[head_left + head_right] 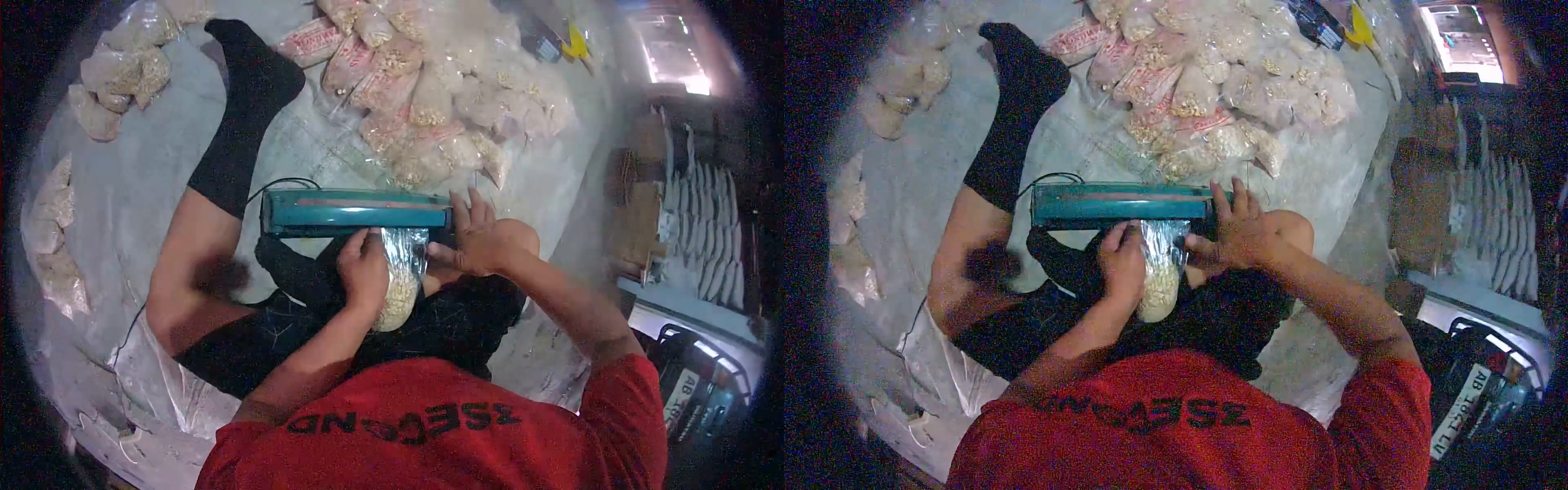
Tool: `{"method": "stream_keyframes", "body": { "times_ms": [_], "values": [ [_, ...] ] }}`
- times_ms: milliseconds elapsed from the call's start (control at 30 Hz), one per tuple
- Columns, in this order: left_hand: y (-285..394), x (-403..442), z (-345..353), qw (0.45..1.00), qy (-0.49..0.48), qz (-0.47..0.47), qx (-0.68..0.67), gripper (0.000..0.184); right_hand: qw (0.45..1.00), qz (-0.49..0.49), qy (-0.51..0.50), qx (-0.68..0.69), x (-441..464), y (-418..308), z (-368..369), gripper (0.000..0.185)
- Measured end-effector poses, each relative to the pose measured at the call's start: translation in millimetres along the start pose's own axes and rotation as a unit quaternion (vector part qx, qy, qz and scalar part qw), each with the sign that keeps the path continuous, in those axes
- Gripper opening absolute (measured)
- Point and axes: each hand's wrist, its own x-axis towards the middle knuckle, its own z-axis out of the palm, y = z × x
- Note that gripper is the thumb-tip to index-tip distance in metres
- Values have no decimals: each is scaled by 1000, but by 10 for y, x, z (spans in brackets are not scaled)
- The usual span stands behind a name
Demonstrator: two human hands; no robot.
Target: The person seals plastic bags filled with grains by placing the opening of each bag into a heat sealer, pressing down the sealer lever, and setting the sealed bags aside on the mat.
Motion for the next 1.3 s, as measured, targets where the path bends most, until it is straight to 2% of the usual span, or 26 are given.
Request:
{"method": "stream_keyframes", "body": {
  "times_ms": [100,133,200,233,267,300,333,400,433,500,533,600,633,700,767,833,867,933,1000,1033,1067,1133,1167,1200,1233,1300],
  "values": [
    [-39,31,9,999,6,42,11,25,1000,6,14,-5,-87,-39,-17,123],
    [-61,49,13,999,0,26,-21,24,1000,5,25,0,-109,-27,39,123],
    [-71,68,32,998,-6,21,-54,24,993,-25,112,-21,-104,15,183,118],
    [-57,74,35,999,-4,32,-35,24,992,-30,122,-19,-123,35,208,118],
    [-52,65,24,999,-1,41,-17,24,987,-52,155,0,-152,58,229,109],
    [103,-30,4,996,1,64,58,24,980,-75,186,16,-198,50,190,101],
    [53,-3,-1,996,4,73,56,24,978,-80,194,14,-247,51,137,101],
    [-164,147,-14,998,-34,39,-28,23,969,-86,228,41,-372,34,-8,85],
    [-187,175,-6,998,-30,44,-28,23,968,-91,231,42,-446,5,-84,85],
    [-214,200,13,997,-28,33,-65,22,940,-113,318,43,-620,-45,-199,76],
    [-212,184,10,997,-31,39,-62,22,938,-112,324,45,-718,-89,-205,76],
    [-178,188,28,996,-47,23,-78,21,869,-114,481,-14,-935,-222,-140,78],
    [-197,215,36,995,-50,29,-77,21,866,-112,487,-13,-1011,-247,-41,78],
    [-242,268,25,996,-50,35,-69,20,786,-121,585,161,-1103,-287,296,84],
    [-237,280,10,997,-51,35,-56,19,820,-82,534,188,-1193,-333,728,83],
    [-219,251,3,997,-53,34,-42,18,870,-156,291,367,-1195,-287,1089,83],
    [-204,228,5,994,-73,15,-83,17,868,-118,280,392,-1303,-379,1244,70],
    [-145,160,11,988,-94,2,-124,17,923,-108,176,324,-1436,-450,1330,73],
    [-104,5,-12,969,-179,-25,-166,17,923,-124,190,311,-1524,-520,1301,74],
    [24,-210,26,980,-169,47,-92,16,923,-140,199,297,-1555,-541,1275,76],
    [151,-442,28,980,-164,57,-97,16,923,-149,203,291,-1537,-532,1274,76],
    [379,-907,-36,953,-206,213,57,18,904,-129,180,365,-1363,-444,1369,80],
    [472,-1114,-88,953,-203,218,57,18,892,-180,145,388,-1159,-331,1528,104],
    [541,-1316,-134,949,-222,219,49,20,892,-182,146,388,-1119,-325,1537,104],
    [592,-1476,-170,944,-243,219,42,21,862,-216,74,453,-1083,-322,1508,105],
    [673,-1653,-263,943,-242,225,43,22,831,-250,6,497,-959,-312,1520,107]
  ]
}}
